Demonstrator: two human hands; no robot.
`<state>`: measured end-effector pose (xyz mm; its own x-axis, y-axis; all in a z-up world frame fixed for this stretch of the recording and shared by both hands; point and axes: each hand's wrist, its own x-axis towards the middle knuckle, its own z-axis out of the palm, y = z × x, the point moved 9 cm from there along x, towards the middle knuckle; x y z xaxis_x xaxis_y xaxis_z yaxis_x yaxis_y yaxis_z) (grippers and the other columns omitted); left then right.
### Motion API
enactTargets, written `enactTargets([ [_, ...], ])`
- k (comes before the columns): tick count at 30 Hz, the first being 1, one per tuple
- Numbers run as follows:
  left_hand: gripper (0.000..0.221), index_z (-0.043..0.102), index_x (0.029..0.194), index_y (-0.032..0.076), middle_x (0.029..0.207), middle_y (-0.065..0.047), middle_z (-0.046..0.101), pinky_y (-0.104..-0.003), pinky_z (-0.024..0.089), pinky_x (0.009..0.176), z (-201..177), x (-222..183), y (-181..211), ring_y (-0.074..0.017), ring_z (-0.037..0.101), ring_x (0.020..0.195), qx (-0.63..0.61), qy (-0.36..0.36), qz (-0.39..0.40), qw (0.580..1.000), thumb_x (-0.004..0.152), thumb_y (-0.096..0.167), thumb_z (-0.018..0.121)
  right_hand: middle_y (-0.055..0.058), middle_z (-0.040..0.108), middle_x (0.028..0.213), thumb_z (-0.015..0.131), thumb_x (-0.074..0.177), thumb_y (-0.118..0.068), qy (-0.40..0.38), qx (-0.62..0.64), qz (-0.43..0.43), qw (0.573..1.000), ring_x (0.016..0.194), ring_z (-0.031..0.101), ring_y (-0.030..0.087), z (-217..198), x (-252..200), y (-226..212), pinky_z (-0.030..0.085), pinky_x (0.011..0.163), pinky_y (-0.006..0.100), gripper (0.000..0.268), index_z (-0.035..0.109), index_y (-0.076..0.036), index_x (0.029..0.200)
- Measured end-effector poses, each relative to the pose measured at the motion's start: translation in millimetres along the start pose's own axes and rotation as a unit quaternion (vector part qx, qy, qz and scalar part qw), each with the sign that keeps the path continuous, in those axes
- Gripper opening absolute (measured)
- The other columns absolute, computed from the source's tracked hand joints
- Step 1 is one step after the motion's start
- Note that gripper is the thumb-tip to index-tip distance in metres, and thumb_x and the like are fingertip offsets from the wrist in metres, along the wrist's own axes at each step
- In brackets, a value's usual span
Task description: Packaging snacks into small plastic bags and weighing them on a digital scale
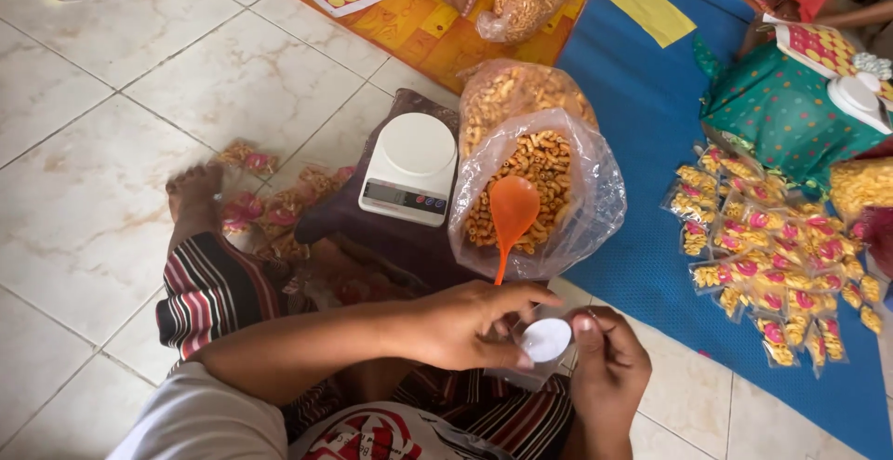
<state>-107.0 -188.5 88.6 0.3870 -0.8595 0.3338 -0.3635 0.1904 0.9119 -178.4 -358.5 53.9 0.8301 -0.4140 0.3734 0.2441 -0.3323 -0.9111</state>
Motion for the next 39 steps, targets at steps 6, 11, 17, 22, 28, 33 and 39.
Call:
enactTargets([
  [6,0.036,0.066,0.123,0.007,0.092,-0.002,0.067,-0.021,0.039,0.050,-45,-1,-6,-0.0063,0.050,0.059,0.002,0.198,0.012,0.980,0.091,-0.009,0.068,0.008,0.067,0.095,0.060,0.105,-0.010,0.058,0.208,-0.040,0.976,0.082,0.056,0.009,23,13,10,0.046,0.083,0.022,0.012,0.063,0.000,0.098],
  [11,0.035,0.063,0.119,-0.002,0.102,-0.011,0.070,-0.026,0.056,0.066,-70,-8,16,-0.0175,0.068,0.079,0.105,0.270,0.058,0.955,0.085,-0.010,0.070,0.013,0.068,0.099,0.064,0.096,-0.002,0.034,0.202,-0.005,0.979,0.077,0.065,0.018,40,19,7,0.058,0.073,0.029,0.015,0.061,0.002,0.110],
  [17,0.031,0.059,0.109,-0.003,0.109,-0.015,0.075,-0.030,0.058,0.057,-59,-5,26,-0.0214,0.072,0.070,0.182,0.244,0.113,0.946,0.081,-0.011,0.072,0.018,0.056,0.142,0.068,0.088,0.001,-0.075,0.018,-0.107,0.991,0.125,0.061,0.027,61,25,-34,0.054,0.106,0.040,0.059,0.049,-0.004,0.144],
  [22,0.064,0.051,0.135,-0.003,0.104,-0.014,0.071,-0.031,0.064,0.082,-57,-3,10,-0.0239,0.073,0.092,0.110,0.262,0.140,0.949,0.080,-0.003,0.083,0.018,0.076,0.115,0.070,0.087,0.008,-0.058,0.040,-0.038,0.997,0.093,0.075,0.018,59,19,-13,0.063,0.083,0.027,0.037,0.065,0.001,0.122],
  [28,0.025,0.066,0.119,-0.001,0.094,-0.002,0.069,-0.019,0.049,0.066,-45,2,-28,-0.0052,0.057,0.074,-0.152,0.236,0.012,0.960,0.095,0.001,0.071,0.012,0.072,0.106,0.064,0.096,0.007,0.025,0.312,-0.037,0.949,0.091,0.069,0.015,52,18,1,0.057,0.089,0.026,0.028,0.065,0.001,0.123],
  [33,0.010,0.073,0.098,-0.002,0.078,-0.004,0.067,-0.023,0.040,0.050,-65,-2,2,-0.0076,0.050,0.057,0.041,0.294,0.039,0.954,0.089,-0.005,0.073,0.017,0.059,0.139,0.064,0.093,0.000,0.005,0.046,-0.098,0.994,0.126,0.057,0.024,53,20,-30,0.046,0.113,0.039,0.049,0.051,0.004,0.140],
  [39,0.017,0.065,0.077,0.002,0.070,-0.003,0.062,-0.025,0.039,0.047,-63,-3,9,-0.0108,0.048,0.052,0.105,0.300,0.052,0.947,0.081,-0.001,0.081,0.021,0.055,0.145,0.069,0.090,-0.005,-0.055,-0.173,-0.265,0.947,0.135,0.047,0.032,69,27,-83,0.045,0.111,0.046,0.026,0.073,-0.005,0.116],
])
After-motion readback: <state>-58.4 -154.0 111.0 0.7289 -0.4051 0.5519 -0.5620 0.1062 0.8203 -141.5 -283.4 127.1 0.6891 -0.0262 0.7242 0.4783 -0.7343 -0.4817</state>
